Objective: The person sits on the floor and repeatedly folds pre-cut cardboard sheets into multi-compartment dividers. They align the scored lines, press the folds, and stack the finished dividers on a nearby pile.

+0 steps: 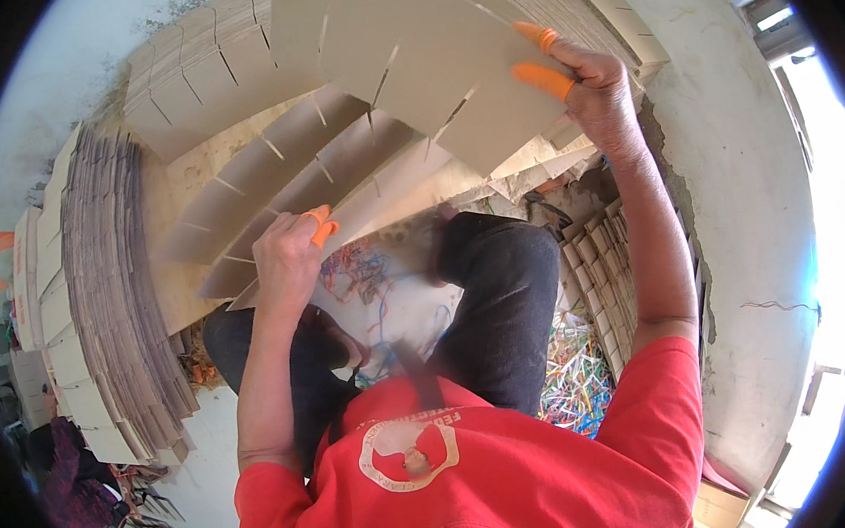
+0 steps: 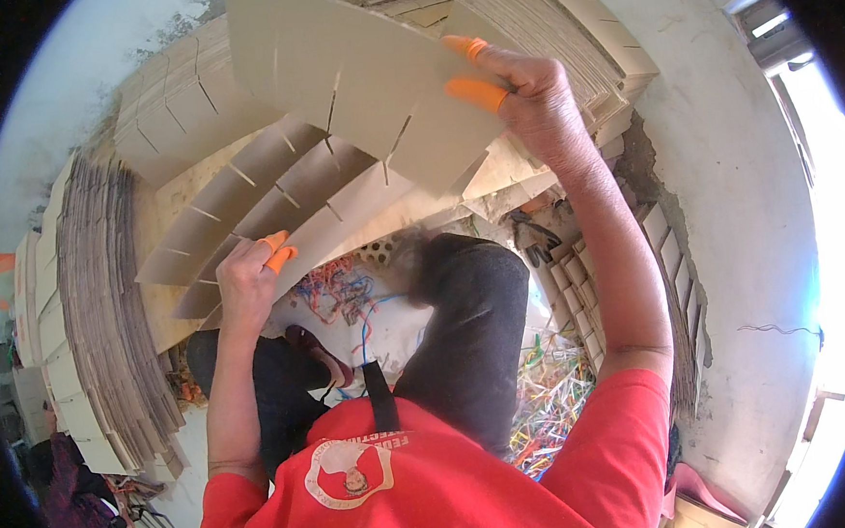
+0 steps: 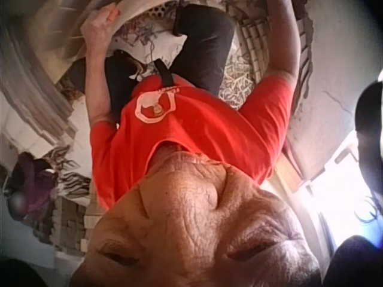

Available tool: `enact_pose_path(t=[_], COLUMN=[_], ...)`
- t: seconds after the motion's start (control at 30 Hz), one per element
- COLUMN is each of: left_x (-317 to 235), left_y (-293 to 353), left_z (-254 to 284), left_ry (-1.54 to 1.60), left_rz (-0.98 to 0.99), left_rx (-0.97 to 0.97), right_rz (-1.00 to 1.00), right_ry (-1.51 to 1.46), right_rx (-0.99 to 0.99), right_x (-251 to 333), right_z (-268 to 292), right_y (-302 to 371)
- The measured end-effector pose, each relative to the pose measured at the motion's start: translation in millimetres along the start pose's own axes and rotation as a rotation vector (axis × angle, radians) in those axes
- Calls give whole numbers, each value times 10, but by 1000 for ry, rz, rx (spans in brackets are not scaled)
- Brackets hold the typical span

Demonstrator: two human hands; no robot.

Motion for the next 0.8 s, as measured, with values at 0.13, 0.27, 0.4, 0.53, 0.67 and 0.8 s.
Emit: enact_pose_path(t=[0.13,0.27,0.4,0.53,0.67,0.8], left_x=[16,94,33,117,459,891], left_y=[-11,-12,-57,-309,-854,-1231], left_z=[-10,-7,49,172,235,-25], left_ry=[7,47,77,74,-60,-218], left_rz=[24,43,89,8,34,61], left_rx=[2,-1,33,-89,-205,-17], right_rz=[-17,-36,12,65,-118,-78], right_ry=[49,33,82,131,208,169], right_rx=[48,49,137,124,132,120], right_x=[30,-50,-97,-201,-75,-81], right_z=[-60,-79,-274,-353,-346,-378], right_y=[-8,-25,9,19,96,102])
Point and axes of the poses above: each hand's wrist, its own y-axis away from the middle knuckle, its own z-axis out of the back of the hand, x = y × z, the point moved 5 cm from there along -y, towards the middle knuckle, and after that the axes turned 8 degrees about y, right-handed, at the moved point
